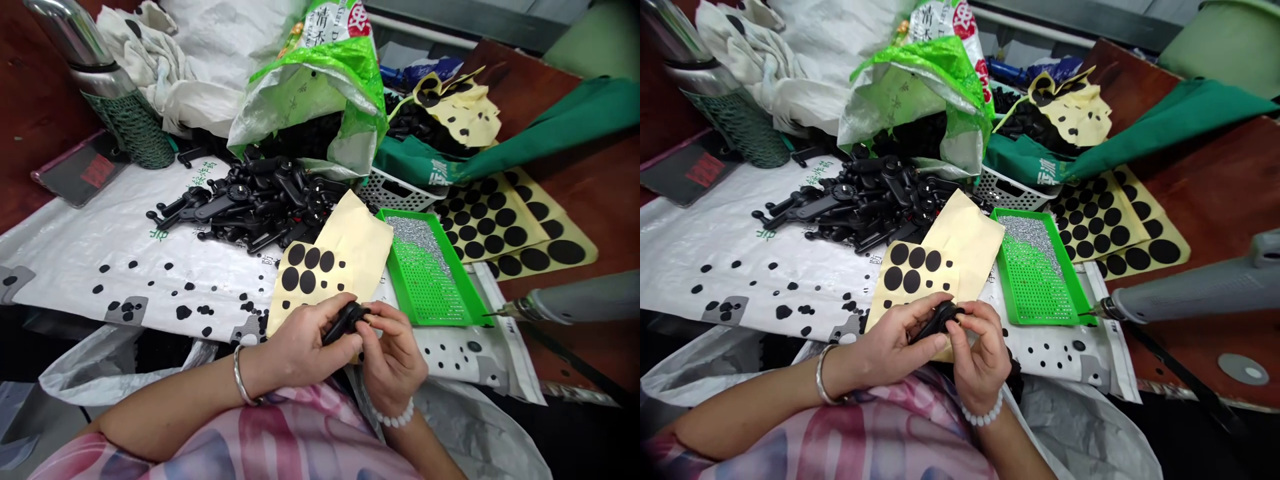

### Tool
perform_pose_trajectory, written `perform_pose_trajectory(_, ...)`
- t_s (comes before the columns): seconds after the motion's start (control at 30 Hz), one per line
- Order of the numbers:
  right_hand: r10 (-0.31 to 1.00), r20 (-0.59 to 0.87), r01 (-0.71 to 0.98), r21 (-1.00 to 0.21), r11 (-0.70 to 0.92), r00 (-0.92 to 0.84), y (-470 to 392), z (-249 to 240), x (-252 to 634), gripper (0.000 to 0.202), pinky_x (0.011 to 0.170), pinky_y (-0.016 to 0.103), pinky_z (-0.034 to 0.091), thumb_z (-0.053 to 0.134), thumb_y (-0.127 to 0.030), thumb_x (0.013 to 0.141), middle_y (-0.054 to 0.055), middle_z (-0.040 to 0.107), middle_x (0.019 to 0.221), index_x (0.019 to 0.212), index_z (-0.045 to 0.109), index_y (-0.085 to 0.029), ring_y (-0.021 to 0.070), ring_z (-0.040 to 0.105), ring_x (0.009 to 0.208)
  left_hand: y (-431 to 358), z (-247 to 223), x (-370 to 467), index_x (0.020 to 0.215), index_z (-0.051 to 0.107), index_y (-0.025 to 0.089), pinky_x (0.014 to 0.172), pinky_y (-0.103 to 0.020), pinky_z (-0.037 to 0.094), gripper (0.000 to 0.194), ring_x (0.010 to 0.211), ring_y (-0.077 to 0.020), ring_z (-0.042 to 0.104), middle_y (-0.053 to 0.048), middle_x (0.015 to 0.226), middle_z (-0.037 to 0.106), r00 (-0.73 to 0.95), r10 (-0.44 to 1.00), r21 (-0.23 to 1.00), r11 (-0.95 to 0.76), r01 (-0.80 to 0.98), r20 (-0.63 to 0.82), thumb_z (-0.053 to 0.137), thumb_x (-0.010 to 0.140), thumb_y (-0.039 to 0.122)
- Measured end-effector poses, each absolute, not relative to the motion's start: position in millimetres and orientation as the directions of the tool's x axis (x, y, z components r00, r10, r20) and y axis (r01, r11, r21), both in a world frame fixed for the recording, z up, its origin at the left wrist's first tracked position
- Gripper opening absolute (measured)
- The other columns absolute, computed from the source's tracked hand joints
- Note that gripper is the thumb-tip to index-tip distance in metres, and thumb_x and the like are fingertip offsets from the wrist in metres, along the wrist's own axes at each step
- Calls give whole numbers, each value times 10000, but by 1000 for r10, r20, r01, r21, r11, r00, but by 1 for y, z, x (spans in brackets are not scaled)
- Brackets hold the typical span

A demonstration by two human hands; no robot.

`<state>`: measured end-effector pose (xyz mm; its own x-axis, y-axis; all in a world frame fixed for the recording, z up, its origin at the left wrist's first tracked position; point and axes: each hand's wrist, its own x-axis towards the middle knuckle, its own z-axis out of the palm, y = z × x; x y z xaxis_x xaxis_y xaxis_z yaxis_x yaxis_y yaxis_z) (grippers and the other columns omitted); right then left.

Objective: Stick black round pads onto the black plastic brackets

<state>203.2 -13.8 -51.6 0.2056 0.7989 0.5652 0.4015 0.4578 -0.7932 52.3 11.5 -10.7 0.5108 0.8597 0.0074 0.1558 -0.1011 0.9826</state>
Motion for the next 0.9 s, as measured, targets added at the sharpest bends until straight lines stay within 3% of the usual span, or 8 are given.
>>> perform_pose_trajectory(0.1,738,662,485,-691,536,127,-13,-50,204,284,902,504,411,591,-23,727,55,605,969,938,592,-213,205,574,926,12,-12,52,1225,479,142,717,-246,478,413,835,-156,593,-76,997,637,473,881,991,-73,112,11,484,856,327)
perform_pose_trajectory(0.3,682,731,589,-558,585,15,-17,-48,206,305,902,534,413,615,-70,719,46,601,964,968,575,-240,209,585,889,11,-13,47,1248,466,147,823,-274,468,368,899,-160,608,-84,1052,648,510,849,930,-286,230,135,391,902,247)
perform_pose_trajectory(0.4,705,708,495,-631,598,51,-22,-44,208,311,898,545,414,565,-148,777,74,590,1019,1070,551,-248,239,558,956,10,-12,44,1253,451,156,898,-265,439,360,1020,-161,572,-89,1160,602,526,827,913,-351,209,198,388,900,194)
perform_pose_trajectory(0.53,817,570,334,-789,516,84,-26,-36,209,370,819,436,483,504,-211,836,110,573,1038,1205,491,-202,235,541,977,10,-11,39,1292,404,202,961,-273,397,413,1132,-168,501,-80,1222,556,551,774,843,-493,216,311,389,886,123)
perform_pose_trajectory(0.73,838,544,346,-794,500,36,-33,-31,205,389,854,391,477,508,-87,801,91,570,1033,1163,499,-231,215,522,1024,6,-13,38,1338,340,238,967,-284,393,517,1119,-166,486,-78,1206,531,586,686,761,-626,171,432,418,853,75)
perform_pose_trajectory(0.9,826,534,238,-839,490,180,-30,-35,195,342,805,356,495,527,-57,777,86,561,1009,1080,536,-216,205,531,999,7,-19,48,1317,375,234,940,-294,415,500,1089,-172,513,-80,1174,560,506,717,745,-638,197,480,396,851,54)
